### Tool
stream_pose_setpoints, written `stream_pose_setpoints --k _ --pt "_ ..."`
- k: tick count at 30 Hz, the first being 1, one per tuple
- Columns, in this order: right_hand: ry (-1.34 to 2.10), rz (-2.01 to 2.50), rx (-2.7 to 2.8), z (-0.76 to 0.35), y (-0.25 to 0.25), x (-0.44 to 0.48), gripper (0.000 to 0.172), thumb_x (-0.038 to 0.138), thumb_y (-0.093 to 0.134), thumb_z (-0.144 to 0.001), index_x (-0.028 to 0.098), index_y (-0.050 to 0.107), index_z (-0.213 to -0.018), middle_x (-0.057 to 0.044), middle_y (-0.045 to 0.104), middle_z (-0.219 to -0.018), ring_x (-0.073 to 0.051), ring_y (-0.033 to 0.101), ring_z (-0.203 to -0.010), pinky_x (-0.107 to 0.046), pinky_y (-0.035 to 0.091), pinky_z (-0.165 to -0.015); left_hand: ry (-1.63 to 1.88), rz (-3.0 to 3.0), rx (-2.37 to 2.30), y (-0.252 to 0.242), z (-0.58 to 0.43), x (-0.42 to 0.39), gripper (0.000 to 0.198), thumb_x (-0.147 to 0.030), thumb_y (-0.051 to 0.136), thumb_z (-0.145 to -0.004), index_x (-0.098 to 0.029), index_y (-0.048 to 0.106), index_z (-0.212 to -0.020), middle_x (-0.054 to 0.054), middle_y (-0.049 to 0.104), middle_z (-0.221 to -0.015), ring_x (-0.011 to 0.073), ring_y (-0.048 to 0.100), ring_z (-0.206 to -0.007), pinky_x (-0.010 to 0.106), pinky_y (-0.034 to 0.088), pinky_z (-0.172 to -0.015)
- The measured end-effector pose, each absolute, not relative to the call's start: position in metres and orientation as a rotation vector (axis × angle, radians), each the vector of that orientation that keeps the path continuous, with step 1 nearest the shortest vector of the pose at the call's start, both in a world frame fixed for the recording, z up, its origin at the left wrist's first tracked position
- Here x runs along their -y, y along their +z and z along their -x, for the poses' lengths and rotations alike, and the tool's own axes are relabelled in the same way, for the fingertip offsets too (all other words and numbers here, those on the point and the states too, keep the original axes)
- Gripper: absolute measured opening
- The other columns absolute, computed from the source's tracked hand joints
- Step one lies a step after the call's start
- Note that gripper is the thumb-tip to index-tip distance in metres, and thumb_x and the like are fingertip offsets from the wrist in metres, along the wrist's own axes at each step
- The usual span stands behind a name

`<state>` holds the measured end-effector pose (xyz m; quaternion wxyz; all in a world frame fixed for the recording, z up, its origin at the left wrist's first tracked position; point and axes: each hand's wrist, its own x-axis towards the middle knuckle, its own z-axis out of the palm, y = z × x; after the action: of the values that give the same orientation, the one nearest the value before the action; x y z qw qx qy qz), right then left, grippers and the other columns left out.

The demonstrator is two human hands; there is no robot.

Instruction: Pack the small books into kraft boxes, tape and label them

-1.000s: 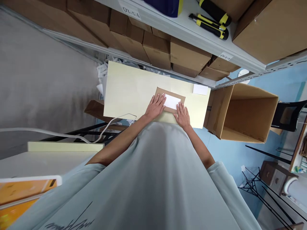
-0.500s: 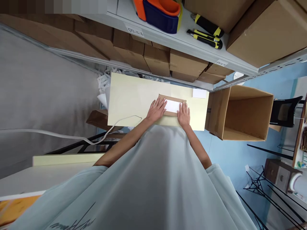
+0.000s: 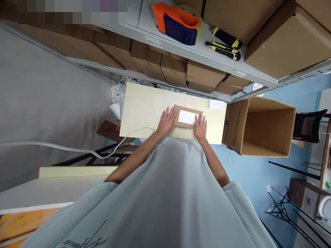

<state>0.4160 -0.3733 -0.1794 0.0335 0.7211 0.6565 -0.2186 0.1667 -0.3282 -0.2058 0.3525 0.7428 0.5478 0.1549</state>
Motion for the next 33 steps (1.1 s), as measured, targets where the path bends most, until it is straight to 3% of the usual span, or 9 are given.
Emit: stream_pose_setpoints --k 3,5,8,11,20,24,28,31,33 --pt "-0.738 -2.418 -1.868 -0.439 -0.181 0.376 0.07 0.042 0.025 -0.116 0.01 0.024 -0.178 -0.023 0.014 -0.187 -0.033 0.029 -0.171 -0.051 0.041 -0.129 0.473 -1.737 -1.578 -0.214 -0.154 0.335 0.066 -0.037 0.035 -0.112 -0.012 0.039 -0.173 0.02 0.028 -0.183 0.0326 0.017 -0.174 0.059 0.022 -0.14" --pt "-0.889 -2.53 -1.807 -0.446 -0.182 0.377 0.072 0.045 0.021 -0.116 0.007 0.024 -0.177 -0.026 0.032 -0.181 -0.032 0.05 -0.159 -0.045 0.052 -0.119 0.48 -1.577 -1.607 -0.216 -0.157 0.338 0.067 -0.044 0.038 -0.113 -0.01 0.041 -0.171 0.021 0.038 -0.179 0.0312 0.033 -0.17 0.052 0.031 -0.137" --pt "-1.156 -2.559 -1.774 -0.442 -0.179 0.376 0.073 0.05 0.025 -0.115 0.008 0.036 -0.173 -0.022 0.068 -0.155 -0.033 0.073 -0.132 -0.042 0.059 -0.105 0.409 -1.381 -1.57 -0.21 -0.167 0.338 0.071 -0.049 0.052 -0.108 -0.013 0.045 -0.169 0.021 0.062 -0.162 0.0314 0.062 -0.149 0.046 0.049 -0.125" --pt "-1.267 -2.547 -1.807 -0.432 -0.171 0.371 0.071 0.051 0.039 -0.111 0.013 0.041 -0.171 -0.017 0.079 -0.137 -0.034 0.079 -0.119 -0.041 0.062 -0.097 0.388 -1.341 -1.569 -0.198 -0.162 0.329 0.073 -0.048 0.063 -0.102 -0.02 0.05 -0.168 0.015 0.076 -0.144 0.0321 0.077 -0.124 0.042 0.058 -0.112" --pt "-1.324 -2.378 -1.915 -0.373 -0.165 0.335 0.062 0.042 0.046 -0.109 0.017 0.051 -0.165 -0.015 0.085 -0.123 -0.034 0.083 -0.111 -0.045 0.064 -0.095 0.464 -1.288 -1.775 -0.181 -0.102 0.292 0.059 -0.047 0.059 -0.102 -0.021 0.065 -0.155 0.014 0.08 -0.138 0.0358 0.074 -0.129 0.042 0.057 -0.111" --pt "-1.009 -2.32 -2.104 -0.366 -0.149 0.308 0.064 0.042 0.046 -0.107 0.013 0.052 -0.164 -0.021 0.07 -0.152 -0.035 0.068 -0.143 -0.05 0.06 -0.113 0.55 -1.311 -1.866 -0.171 -0.097 0.284 0.056 -0.038 0.057 -0.1 -0.016 0.068 -0.15 0.017 0.081 -0.132 0.0379 0.071 -0.133 0.046 0.054 -0.116" --pt "-0.479 -2.309 -2.52 -0.378 -0.079 0.233 0.072 0.048 0.033 -0.111 0.008 0.04 -0.171 -0.023 0.042 -0.176 -0.035 0.039 -0.167 -0.056 0.04 -0.133 0.812 -1.285 -1.893 -0.133 -0.112 0.254 0.053 -0.039 0.046 -0.106 -0.019 0.066 -0.151 0.013 0.082 -0.112 0.0346 0.075 -0.118 0.047 0.056 -0.113" --pt "-0.164 -2.208 -2.776 -0.375 -0.005 0.155 0.072 0.048 0.03 -0.113 0.012 0.03 -0.175 -0.023 0.041 -0.177 -0.036 0.034 -0.168 -0.06 0.034 -0.135 1.155 -1.372 -1.724 -0.083 -0.13 0.217 0.061 -0.026 0.048 -0.103 -0.019 0.055 -0.164 0.014 0.074 -0.14 0.0287 0.071 -0.129 0.04 0.054 -0.117" --pt "0.02 -2.119 -2.852 -0.364 0.034 0.106 0.071 0.048 0.031 -0.113 0.011 0.03 -0.174 -0.026 0.045 -0.172 -0.038 0.04 -0.163 -0.06 0.035 -0.133 1.325 -1.416 -1.594 -0.045 -0.14 0.193 0.064 -0.022 0.049 -0.102 -0.018 0.053 -0.165 0.014 0.068 -0.149 0.0259 0.068 -0.135 0.035 0.054 -0.116"
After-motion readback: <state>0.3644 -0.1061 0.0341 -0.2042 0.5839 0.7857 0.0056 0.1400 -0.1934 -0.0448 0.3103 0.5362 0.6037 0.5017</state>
